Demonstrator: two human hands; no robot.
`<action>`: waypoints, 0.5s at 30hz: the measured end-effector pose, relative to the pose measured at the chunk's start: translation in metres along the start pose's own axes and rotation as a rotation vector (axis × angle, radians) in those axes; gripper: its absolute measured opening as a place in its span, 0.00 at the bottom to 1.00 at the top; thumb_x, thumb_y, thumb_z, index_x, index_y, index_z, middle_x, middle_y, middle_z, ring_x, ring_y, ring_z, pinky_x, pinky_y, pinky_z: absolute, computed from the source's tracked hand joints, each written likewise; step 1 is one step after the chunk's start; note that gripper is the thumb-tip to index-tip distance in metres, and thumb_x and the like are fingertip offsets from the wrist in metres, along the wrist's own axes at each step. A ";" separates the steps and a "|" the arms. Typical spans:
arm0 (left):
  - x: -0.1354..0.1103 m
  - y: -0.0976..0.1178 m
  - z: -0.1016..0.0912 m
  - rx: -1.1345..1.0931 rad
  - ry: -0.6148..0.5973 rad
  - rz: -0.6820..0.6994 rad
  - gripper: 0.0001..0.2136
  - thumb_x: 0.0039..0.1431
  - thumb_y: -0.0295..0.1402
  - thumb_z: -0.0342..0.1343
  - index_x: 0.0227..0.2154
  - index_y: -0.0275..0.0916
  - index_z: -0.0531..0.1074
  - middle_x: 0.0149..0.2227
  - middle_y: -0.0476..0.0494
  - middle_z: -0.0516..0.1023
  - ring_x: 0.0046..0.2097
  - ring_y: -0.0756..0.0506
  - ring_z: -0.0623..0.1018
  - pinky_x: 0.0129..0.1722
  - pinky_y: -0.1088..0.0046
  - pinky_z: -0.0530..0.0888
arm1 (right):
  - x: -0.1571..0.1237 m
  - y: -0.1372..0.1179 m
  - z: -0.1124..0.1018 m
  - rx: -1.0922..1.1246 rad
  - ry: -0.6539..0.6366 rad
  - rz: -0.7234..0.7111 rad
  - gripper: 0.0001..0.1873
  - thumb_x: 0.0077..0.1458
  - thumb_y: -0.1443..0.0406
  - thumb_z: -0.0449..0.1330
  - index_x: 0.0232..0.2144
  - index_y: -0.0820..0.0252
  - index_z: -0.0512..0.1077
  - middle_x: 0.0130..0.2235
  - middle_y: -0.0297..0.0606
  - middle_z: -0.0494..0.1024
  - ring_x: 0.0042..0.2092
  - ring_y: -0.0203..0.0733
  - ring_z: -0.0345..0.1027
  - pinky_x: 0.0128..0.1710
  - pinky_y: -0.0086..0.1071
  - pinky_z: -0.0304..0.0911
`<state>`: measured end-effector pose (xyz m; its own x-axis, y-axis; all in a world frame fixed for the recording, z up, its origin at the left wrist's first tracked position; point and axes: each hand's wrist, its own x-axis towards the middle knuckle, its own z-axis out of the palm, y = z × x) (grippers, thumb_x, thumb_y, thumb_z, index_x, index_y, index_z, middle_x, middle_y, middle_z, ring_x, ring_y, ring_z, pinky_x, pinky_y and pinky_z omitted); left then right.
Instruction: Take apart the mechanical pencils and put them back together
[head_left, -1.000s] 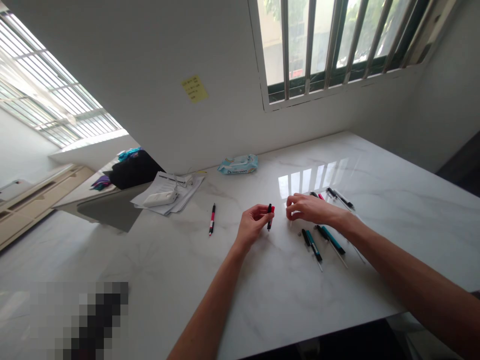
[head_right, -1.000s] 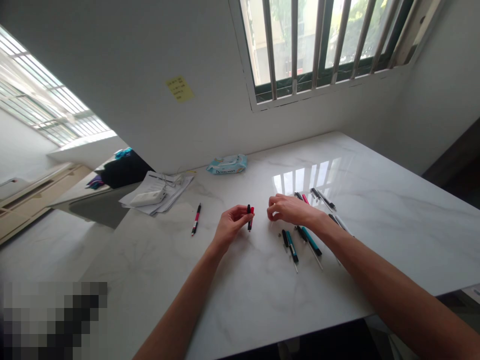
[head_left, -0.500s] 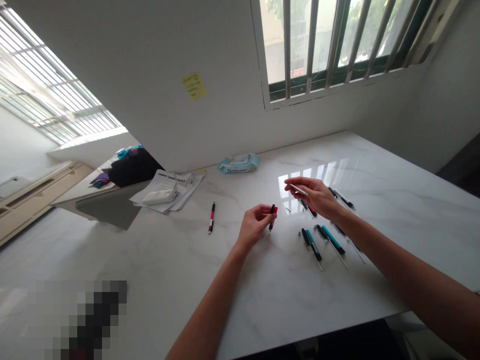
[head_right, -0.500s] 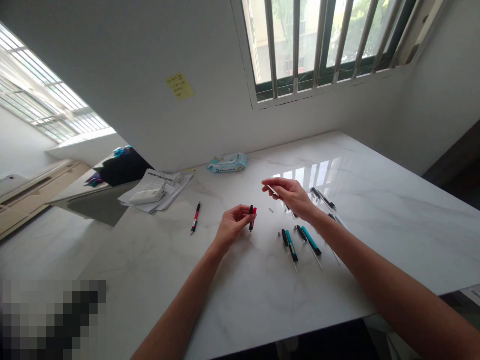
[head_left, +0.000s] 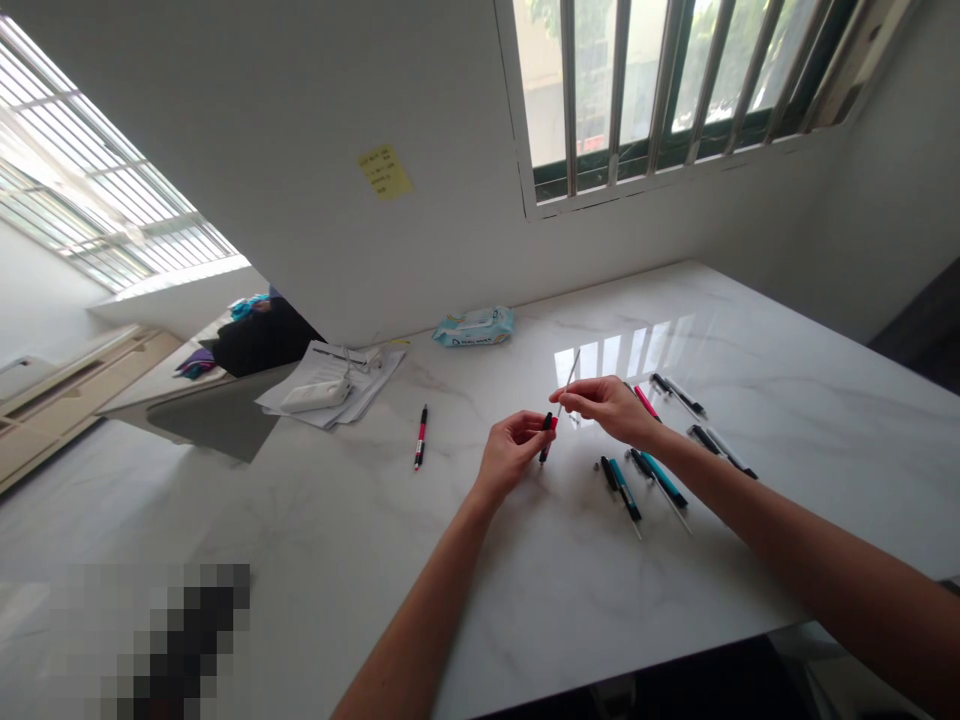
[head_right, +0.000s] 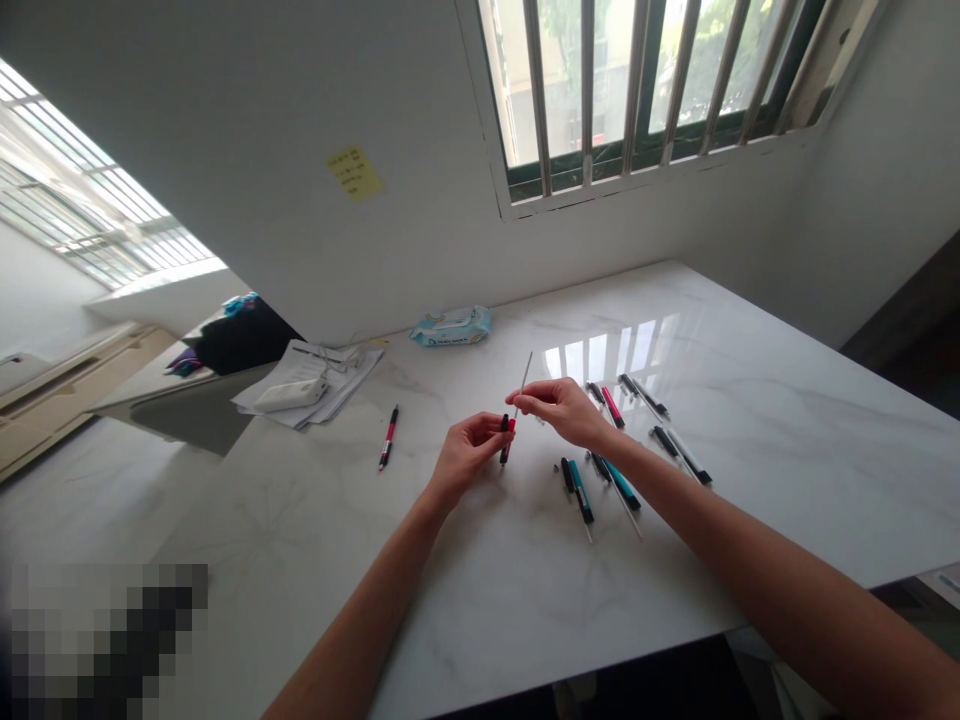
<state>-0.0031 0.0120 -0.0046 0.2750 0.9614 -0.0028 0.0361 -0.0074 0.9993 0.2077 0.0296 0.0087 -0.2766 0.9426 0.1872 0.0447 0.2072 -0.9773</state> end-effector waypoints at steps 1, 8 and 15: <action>0.000 0.000 0.001 0.000 -0.004 0.001 0.15 0.50 0.39 0.73 0.36 0.35 0.81 0.31 0.44 0.81 0.32 0.48 0.77 0.34 0.72 0.73 | 0.000 0.001 0.001 -0.012 -0.016 0.002 0.19 0.58 0.50 0.66 0.40 0.58 0.85 0.41 0.40 0.86 0.39 0.42 0.74 0.40 0.35 0.67; -0.003 0.003 0.003 -0.055 -0.021 0.013 0.14 0.51 0.38 0.73 0.36 0.35 0.81 0.34 0.43 0.82 0.34 0.47 0.79 0.38 0.70 0.75 | 0.002 0.006 -0.005 -0.144 -0.142 -0.011 0.23 0.61 0.47 0.61 0.42 0.57 0.84 0.44 0.41 0.85 0.43 0.47 0.76 0.42 0.36 0.68; -0.005 0.016 0.000 -0.174 0.048 0.148 0.10 0.53 0.35 0.72 0.34 0.38 0.80 0.38 0.43 0.83 0.38 0.46 0.80 0.45 0.67 0.76 | 0.004 0.022 -0.014 -0.768 0.058 -0.081 0.12 0.63 0.55 0.64 0.41 0.52 0.84 0.39 0.38 0.84 0.40 0.46 0.74 0.41 0.36 0.64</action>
<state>-0.0043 0.0070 0.0116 0.2190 0.9654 0.1418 -0.1688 -0.1056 0.9800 0.2214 0.0418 -0.0110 -0.2577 0.9245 0.2810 0.6856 0.3799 -0.6210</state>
